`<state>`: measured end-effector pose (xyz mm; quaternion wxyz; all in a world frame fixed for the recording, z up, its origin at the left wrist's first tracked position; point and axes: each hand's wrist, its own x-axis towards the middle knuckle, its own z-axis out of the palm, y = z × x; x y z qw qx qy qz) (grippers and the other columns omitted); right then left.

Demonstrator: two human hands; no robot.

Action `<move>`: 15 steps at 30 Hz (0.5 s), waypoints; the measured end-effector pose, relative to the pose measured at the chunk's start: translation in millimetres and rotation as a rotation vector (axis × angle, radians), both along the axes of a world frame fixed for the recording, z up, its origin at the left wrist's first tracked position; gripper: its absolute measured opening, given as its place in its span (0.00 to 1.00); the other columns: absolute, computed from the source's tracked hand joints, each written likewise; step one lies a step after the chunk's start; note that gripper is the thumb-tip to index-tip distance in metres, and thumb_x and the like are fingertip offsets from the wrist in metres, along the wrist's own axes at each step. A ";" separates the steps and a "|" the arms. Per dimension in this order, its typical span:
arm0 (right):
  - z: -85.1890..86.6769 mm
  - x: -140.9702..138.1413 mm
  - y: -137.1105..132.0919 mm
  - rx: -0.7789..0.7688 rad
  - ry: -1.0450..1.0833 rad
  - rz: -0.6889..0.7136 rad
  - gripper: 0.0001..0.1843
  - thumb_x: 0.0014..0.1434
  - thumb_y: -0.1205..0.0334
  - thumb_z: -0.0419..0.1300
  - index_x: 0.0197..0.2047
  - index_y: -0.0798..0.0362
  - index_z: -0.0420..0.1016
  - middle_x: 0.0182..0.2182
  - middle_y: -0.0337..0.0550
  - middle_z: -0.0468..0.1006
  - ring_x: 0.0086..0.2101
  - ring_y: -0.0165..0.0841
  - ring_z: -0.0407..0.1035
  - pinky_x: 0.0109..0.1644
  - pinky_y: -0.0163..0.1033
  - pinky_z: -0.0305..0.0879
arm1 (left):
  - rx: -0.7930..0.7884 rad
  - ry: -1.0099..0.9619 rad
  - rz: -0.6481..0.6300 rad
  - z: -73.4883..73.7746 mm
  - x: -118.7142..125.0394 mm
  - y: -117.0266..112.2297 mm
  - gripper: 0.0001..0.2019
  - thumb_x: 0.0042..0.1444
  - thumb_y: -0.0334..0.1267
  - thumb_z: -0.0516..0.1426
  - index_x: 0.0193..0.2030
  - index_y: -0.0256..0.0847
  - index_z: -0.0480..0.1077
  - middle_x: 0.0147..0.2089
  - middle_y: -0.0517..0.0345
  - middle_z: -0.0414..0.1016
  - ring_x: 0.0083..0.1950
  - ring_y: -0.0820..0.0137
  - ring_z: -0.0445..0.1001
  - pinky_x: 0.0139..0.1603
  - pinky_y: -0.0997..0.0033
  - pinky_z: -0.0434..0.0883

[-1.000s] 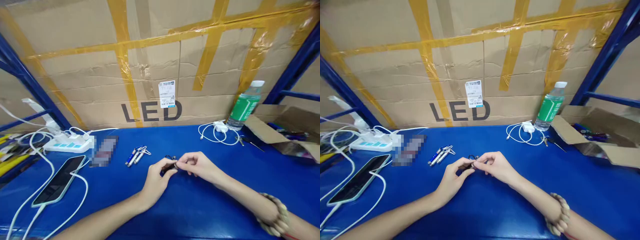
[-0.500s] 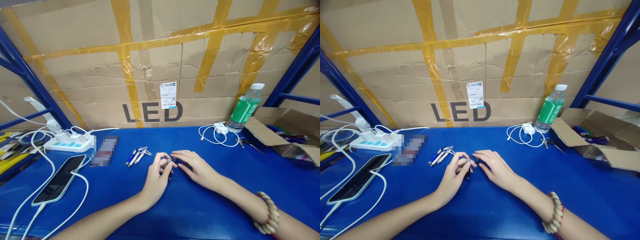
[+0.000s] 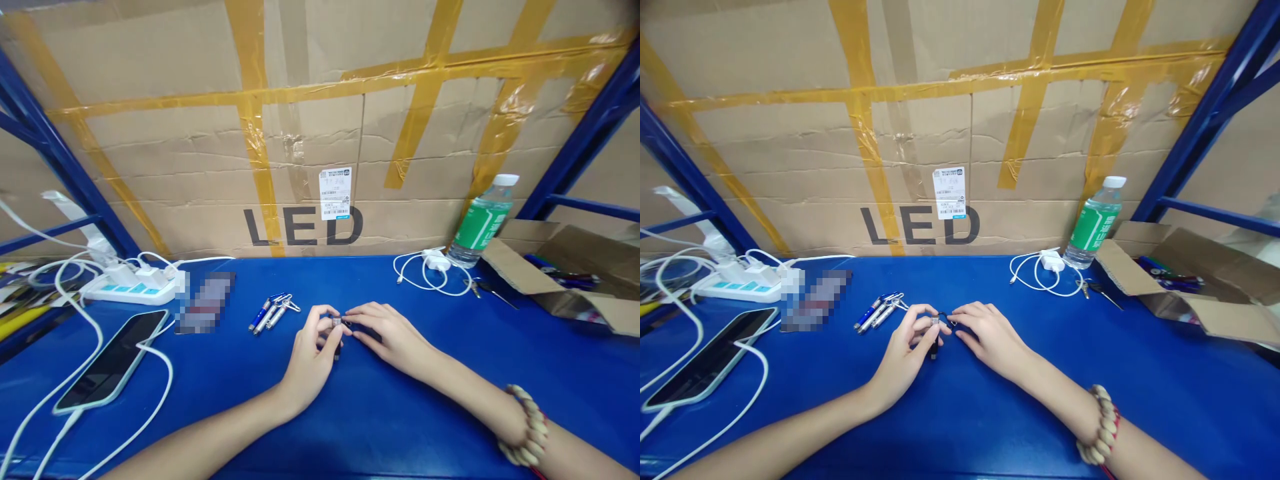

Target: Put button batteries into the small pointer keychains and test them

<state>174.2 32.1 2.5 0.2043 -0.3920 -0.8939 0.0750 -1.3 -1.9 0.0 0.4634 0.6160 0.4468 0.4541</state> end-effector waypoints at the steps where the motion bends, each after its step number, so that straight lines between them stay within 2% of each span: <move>1: 0.9 -0.1 -0.2 0.003 -0.021 -0.006 0.13 0.60 0.63 0.53 0.48 0.49 0.71 0.47 0.45 0.74 0.46 0.36 0.67 0.48 0.44 0.60 | -0.001 0.014 0.004 0.6 0.0 0.0 0.10 0.59 0.42 0.51 0.44 0.41 0.59 0.38 0.55 0.77 0.32 0.73 0.71 0.30 0.76 0.68; 5: 3.4 -0.5 -0.7 0.001 -0.079 -0.034 0.10 0.60 0.62 0.54 0.43 0.48 0.74 0.42 0.43 0.76 0.43 0.36 0.68 0.44 0.44 0.61 | 0.008 0.077 0.007 1.8 -0.3 1.0 0.13 0.58 0.42 0.51 0.48 0.40 0.63 0.40 0.53 0.77 0.33 0.71 0.72 0.30 0.76 0.68; 15: 2.9 -1.0 -2.4 -0.045 -0.063 -0.031 0.09 0.59 0.61 0.55 0.42 0.49 0.74 0.40 0.41 0.77 0.40 0.35 0.68 0.42 0.40 0.62 | 0.026 0.092 0.012 1.5 0.7 3.3 0.13 0.57 0.42 0.52 0.46 0.39 0.67 0.39 0.52 0.78 0.34 0.70 0.73 0.29 0.77 0.67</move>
